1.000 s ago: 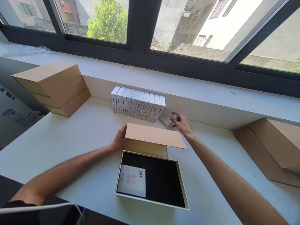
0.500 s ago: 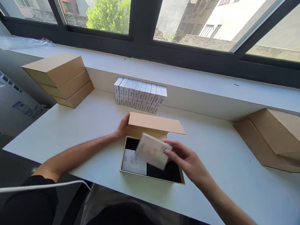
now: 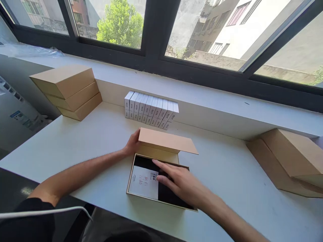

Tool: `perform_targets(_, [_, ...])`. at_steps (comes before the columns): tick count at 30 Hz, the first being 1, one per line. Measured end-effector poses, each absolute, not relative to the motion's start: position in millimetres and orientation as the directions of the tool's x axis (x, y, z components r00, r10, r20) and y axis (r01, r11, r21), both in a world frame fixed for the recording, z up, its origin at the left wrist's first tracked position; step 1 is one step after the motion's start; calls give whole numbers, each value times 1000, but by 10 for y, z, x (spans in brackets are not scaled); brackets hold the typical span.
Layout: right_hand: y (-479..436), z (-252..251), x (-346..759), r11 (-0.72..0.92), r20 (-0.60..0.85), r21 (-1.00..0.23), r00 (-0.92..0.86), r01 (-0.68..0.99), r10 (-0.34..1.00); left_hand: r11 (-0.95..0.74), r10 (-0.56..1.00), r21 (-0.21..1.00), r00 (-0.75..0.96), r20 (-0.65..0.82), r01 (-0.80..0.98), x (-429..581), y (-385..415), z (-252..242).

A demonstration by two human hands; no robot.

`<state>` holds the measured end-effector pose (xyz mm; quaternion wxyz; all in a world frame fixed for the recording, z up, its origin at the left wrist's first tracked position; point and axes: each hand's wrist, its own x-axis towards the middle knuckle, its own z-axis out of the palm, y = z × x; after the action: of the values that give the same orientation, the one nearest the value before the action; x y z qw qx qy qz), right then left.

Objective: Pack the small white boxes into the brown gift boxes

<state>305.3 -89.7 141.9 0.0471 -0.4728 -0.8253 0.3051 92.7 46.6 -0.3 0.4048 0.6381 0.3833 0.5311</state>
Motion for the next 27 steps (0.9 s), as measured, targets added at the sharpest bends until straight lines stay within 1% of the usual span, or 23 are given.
perform_targets(2, [-644,1681,3119,383,37,-619,-461,686,886,-378,919,924,149,366,65,923,470,2])
perform_targets(4, [-218,1888,3200,371,259,-684,-266,628,928,-385,916,920,150,372,69,920,470,8])
perform_targets(5, [42,1944,3246,360,336,-693,-161,625,928,-389,914,918,150,376,70,921,468,11])
perform_targets(6, [313,1961,3293,323,351,-693,-90,645,932,-392,914,917,147,379,72,924,466,14])
perform_targets(7, [578,1942,3339,243,307,-692,-29,679,951,-394,913,916,146,381,73,928,462,18])
perform_targets(8, [822,1893,3382,142,223,-694,23,705,975,-395,913,916,146,382,75,933,457,22])
perform_targets(11, [1322,1656,3481,16,113,-699,88,715,990,-396,911,915,156,382,71,949,446,37])
perform_targets(15, [1469,1451,3559,-14,74,-731,99,682,992,-393,910,918,171,379,60,957,452,51])
perform_targets(20, [1441,1469,3597,-38,8,-778,71,627,997,-391,910,919,171,378,53,960,472,30])
perform_targets(24, [1417,1460,3622,-51,-20,-854,65,517,998,-394,910,917,162,380,63,963,474,-1])
perform_targets(27, [1344,1451,3707,-49,9,-904,133,425,991,-410,903,910,168,395,68,961,477,-19])
